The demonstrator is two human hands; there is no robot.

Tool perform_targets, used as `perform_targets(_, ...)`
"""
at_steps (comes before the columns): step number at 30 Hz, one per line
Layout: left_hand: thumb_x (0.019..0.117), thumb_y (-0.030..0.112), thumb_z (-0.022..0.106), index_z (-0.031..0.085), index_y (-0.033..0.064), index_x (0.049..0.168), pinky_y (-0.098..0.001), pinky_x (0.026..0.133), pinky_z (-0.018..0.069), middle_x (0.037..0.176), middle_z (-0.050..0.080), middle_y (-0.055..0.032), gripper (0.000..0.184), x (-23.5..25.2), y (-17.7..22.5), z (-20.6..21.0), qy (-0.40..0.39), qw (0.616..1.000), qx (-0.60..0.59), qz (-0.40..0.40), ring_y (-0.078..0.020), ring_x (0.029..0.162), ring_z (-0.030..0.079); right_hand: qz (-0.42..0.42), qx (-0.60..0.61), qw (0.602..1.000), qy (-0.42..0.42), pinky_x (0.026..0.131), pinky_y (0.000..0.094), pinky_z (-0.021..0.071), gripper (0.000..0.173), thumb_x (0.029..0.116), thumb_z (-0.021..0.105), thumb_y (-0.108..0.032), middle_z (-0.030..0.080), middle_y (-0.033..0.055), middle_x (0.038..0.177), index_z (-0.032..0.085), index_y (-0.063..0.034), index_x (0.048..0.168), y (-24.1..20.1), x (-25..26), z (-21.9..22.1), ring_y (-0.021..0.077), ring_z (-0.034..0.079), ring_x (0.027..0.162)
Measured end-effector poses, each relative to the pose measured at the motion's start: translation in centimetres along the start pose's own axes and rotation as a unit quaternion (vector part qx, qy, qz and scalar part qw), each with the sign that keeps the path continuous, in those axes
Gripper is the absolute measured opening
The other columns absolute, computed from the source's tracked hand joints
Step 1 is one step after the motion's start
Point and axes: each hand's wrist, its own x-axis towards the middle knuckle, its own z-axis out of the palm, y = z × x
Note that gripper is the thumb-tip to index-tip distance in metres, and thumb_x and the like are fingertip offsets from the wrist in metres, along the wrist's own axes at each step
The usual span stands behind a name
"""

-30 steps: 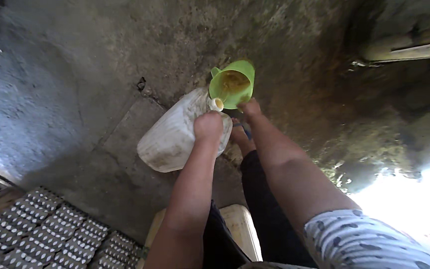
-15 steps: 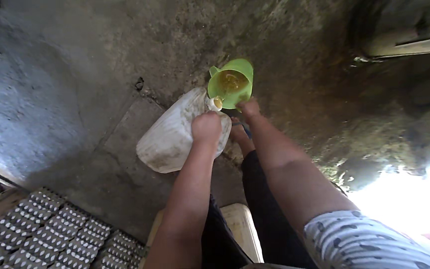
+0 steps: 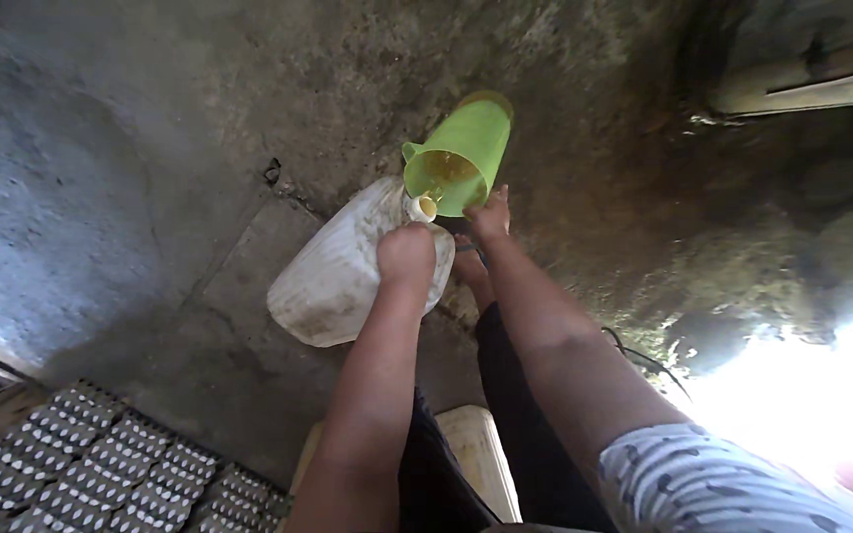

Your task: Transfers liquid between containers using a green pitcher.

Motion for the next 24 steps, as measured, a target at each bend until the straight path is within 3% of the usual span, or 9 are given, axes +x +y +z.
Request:
perform_targets(5, 0.1022, 0.01, 0.051, 0.068, 0.0033, 0.113, -0.0516, 0.076, 0.0576, 0.102, 0.073, -0.0176, 0.022, -0.2, 0.0, 0.0, 0.002, 1.0, 0.002, 0.005, -0.0354, 0.097, 0.072, 0.017, -0.005, 1.0, -0.003, 0.121, 0.0608, 0.0303, 0.055, 0.0846, 0.071, -0.014, 0.023, 0.0197, 0.17, 0.061, -0.0019, 0.138, -0.3, -0.5, -0.1, 0.037, 0.02, 0.157)
perform_targets(19, 0.1022, 0.009, 0.051, 0.068, 0.0021, 0.111, -0.0503, 0.075, 0.0573, 0.101, 0.072, -0.0173, 0.021, -0.3, 0.2, 0.1, 0.007, 1.0, 0.012, 0.012, -0.0349, 0.097, 0.072, 0.04, -0.003, 0.999, -0.008, 0.118, 0.0625, 0.0336, 0.053, 0.0866, 0.07, -0.015, 0.025, 0.0214, 0.168, 0.061, 0.0001, 0.137, 0.5, -0.3, 0.0, 0.0388, 0.027, 0.154)
perform_targets(22, 0.1023, 0.009, 0.051, 0.068, 0.0017, 0.111, -0.0507, 0.075, 0.0574, 0.1, 0.072, -0.018, 0.021, -0.2, 0.2, 0.2, 0.007, 1.0, 0.008, 0.013, -0.0355, 0.096, 0.072, 0.05, 0.027, 0.998, 0.001, 0.114, 0.062, 0.0387, 0.053, 0.0834, 0.072, -0.013, 0.032, 0.0223, 0.164, 0.062, 0.0003, 0.134, 0.7, -0.1, 0.4, 0.038, 0.035, 0.149)
perform_targets(24, 0.1026, 0.01, 0.05, 0.068, 0.0023, 0.111, -0.0506, 0.076, 0.0573, 0.1, 0.072, -0.0175, 0.021, -0.1, 0.2, 0.2, 0.006, 1.0, 0.004, 0.01, -0.0349, 0.097, 0.072, 0.058, 0.045, 0.997, 0.001, 0.116, 0.06, 0.0378, 0.056, 0.084, 0.072, -0.013, 0.031, 0.0223, 0.165, 0.059, 0.0008, 0.137, 1.0, 0.1, 0.5, 0.0365, 0.034, 0.151)
